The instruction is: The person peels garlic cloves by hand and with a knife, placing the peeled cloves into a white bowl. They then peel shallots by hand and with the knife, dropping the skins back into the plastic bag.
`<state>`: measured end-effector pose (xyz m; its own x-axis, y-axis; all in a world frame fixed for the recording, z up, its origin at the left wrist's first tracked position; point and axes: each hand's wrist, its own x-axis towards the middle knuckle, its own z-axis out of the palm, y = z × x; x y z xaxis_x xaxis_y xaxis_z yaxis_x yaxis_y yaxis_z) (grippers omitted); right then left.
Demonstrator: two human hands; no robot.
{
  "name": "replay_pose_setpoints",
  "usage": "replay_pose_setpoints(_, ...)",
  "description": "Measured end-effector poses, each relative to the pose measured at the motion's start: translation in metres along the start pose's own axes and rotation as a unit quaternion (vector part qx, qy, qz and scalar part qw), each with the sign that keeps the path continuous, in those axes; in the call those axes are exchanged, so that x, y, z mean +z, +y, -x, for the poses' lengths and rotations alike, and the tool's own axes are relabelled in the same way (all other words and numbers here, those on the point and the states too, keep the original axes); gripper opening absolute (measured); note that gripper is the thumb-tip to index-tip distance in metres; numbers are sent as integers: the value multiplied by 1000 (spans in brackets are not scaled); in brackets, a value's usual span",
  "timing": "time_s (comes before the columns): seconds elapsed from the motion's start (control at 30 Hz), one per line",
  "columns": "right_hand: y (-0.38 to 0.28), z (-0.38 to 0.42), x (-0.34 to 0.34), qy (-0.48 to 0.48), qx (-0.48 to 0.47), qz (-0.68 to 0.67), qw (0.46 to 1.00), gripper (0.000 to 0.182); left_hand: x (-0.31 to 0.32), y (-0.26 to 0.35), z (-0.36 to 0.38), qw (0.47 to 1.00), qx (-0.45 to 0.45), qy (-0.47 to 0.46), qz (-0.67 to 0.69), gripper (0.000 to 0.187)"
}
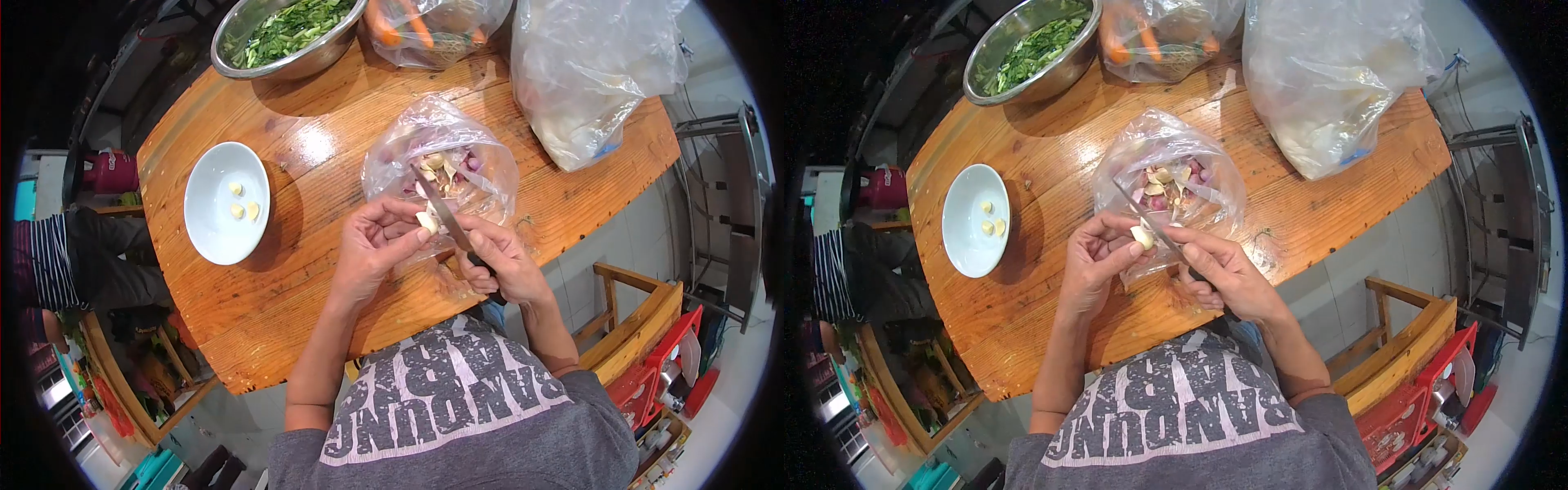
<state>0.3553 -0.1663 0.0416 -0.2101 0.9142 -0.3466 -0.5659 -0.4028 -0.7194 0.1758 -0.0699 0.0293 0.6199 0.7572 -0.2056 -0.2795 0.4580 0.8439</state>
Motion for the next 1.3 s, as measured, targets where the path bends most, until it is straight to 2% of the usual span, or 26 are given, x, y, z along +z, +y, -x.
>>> replay_pose_setpoints(0.23,-2,-2,-4,-35,43,-98,994,47,2,4,-1,1000,-12,11,26,23)
replay_pose_setpoints(0.33,-6,-3,5,-48,11,-8,999,48,6,4,0,999,-26,14,44,21)
replay_pose_setpoints(0.4,-4,-4,11,-14,-3,49,999,47,6,2,1,997,-31,12,71,22)
replay_pose_setpoints(0.5,-4,-4,13,0,-13,85,996,45,7,-1,1,998,21,36,44,22)
replay_pose_setpoints(0.57,-9,-2,15,2,-5,102,995,43,7,1,3,999,22,27,28,23)
replay_pose_setpoints(0.7,-9,0,9,1,-3,98,995,41,6,6,4,1000,4,6,-10,23)
replay_pose_setpoints(0.87,-8,0,7,26,18,84,996,40,8,6,4,999,3,25,-22,24)
replay_pose_setpoints(0.97,-10,0,11,-16,-1,59,998,39,9,2,4,999,-1,29,-33,24)
replay_pose_setpoints(1.3,-8,3,4,3,-10,123,992,35,12,4,5,992,37,12,-116,21)
